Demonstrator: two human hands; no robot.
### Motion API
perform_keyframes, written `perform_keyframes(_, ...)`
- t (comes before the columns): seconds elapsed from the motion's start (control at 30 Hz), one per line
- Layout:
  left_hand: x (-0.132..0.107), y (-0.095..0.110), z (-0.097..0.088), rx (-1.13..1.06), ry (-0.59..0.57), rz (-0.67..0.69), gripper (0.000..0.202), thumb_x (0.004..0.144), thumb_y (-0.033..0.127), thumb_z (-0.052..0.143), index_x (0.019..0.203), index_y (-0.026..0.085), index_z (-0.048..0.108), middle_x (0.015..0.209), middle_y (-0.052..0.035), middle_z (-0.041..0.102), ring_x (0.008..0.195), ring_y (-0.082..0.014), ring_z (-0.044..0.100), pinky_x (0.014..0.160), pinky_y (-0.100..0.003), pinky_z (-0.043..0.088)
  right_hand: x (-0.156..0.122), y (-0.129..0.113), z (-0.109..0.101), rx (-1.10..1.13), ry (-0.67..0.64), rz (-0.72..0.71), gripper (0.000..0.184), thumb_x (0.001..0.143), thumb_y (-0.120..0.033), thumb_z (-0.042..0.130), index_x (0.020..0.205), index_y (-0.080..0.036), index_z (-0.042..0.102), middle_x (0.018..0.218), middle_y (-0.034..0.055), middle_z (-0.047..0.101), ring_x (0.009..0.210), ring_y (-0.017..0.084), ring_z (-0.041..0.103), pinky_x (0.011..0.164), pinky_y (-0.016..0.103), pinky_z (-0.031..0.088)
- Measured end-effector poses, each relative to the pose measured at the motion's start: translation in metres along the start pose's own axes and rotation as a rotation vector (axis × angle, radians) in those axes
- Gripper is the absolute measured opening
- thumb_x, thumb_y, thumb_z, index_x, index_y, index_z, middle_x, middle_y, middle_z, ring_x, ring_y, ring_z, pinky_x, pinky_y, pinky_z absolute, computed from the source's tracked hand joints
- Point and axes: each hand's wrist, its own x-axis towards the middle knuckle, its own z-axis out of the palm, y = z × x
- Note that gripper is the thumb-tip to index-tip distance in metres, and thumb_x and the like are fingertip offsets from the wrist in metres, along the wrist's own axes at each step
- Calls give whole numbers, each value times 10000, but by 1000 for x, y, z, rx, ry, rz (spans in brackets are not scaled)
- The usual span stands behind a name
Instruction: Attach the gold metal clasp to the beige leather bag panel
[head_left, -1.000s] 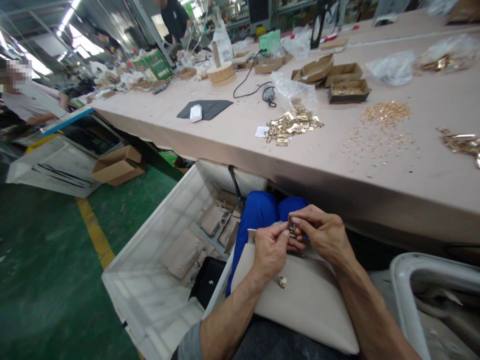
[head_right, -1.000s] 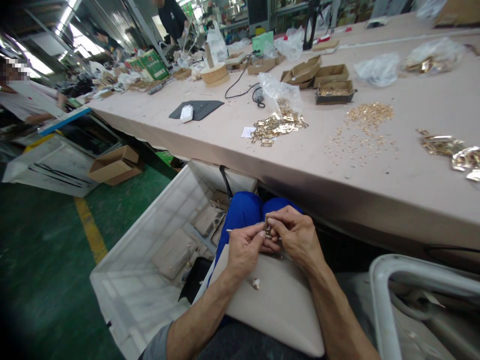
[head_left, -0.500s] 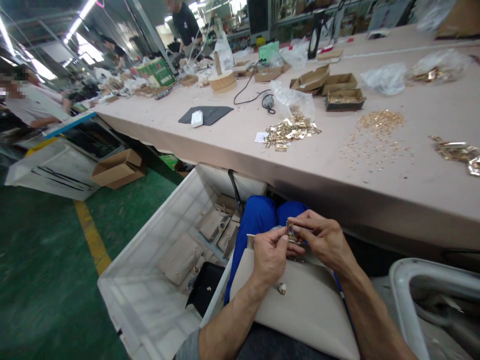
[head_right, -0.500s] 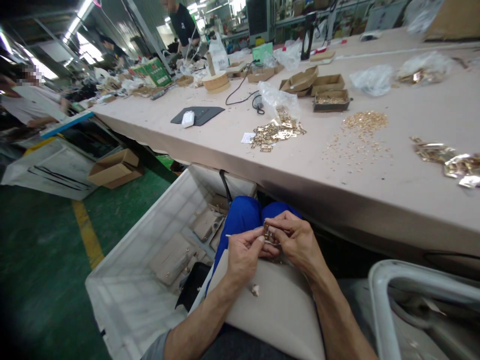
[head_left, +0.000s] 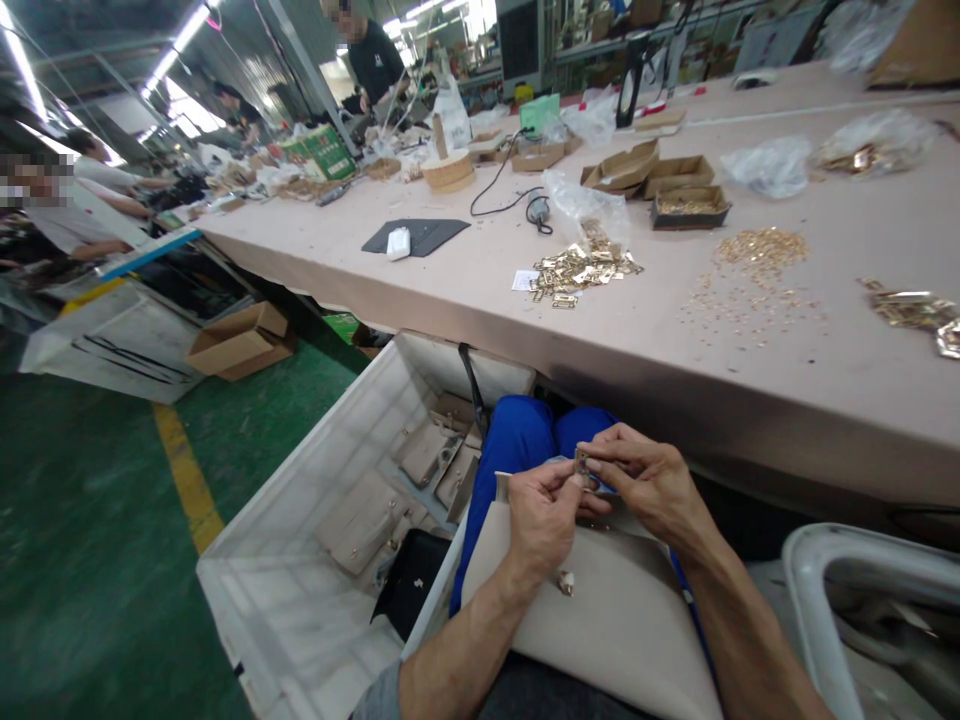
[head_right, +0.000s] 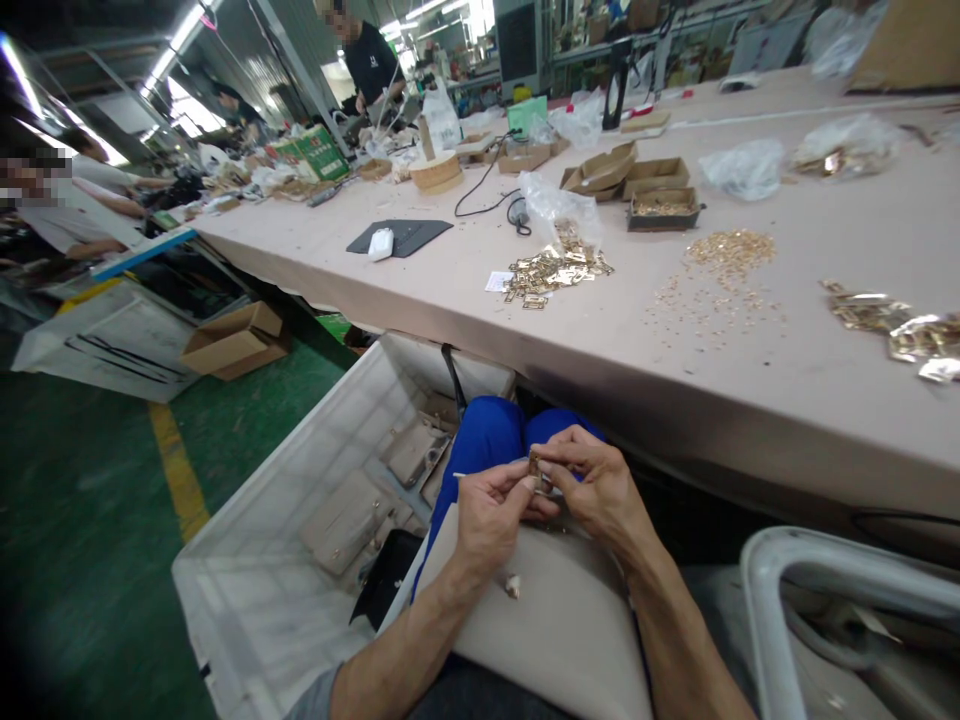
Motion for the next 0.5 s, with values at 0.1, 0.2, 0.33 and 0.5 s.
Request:
perform_keyframes(0.1,0,-2,-1,38,-7,10,398,881,422,762,1072,74,797,755,-113,781,611,-206,755,635,-294,652,2,0,1,30,-40,32,247,876,-429,805,1006,-222,839,942,77,711,838,221,659,706,321,527)
perform_keyframes(0.2,-1,-5,-1,63,-27,29,405,895,461,752,1037,84,794,698,-98,766,578,-197,737,622,-284,641,2,-2,5,36,4,36,201,873,-397,803,938,-209,828,878,62,709,788,207,649,693,310,511)
perform_keyframes(0.33,0,-3,-2,99,-30,-15,503,864,558,771,1055,92,779,722,-99,771,572,-208,733,584,-284,633,1,-9,12,73,50,14,96,866,-304,782,847,-215,812,827,43,694,760,189,643,682,289,489)
perform_keyframes(0.5,4,1,-4,161,-22,14,522,810,628,796,898,114,811,631,-72,741,512,-194,699,491,-231,580,1,-12,18,26,93,-1,71,838,-241,761,786,-208,794,791,35,689,736,180,630,679,285,471)
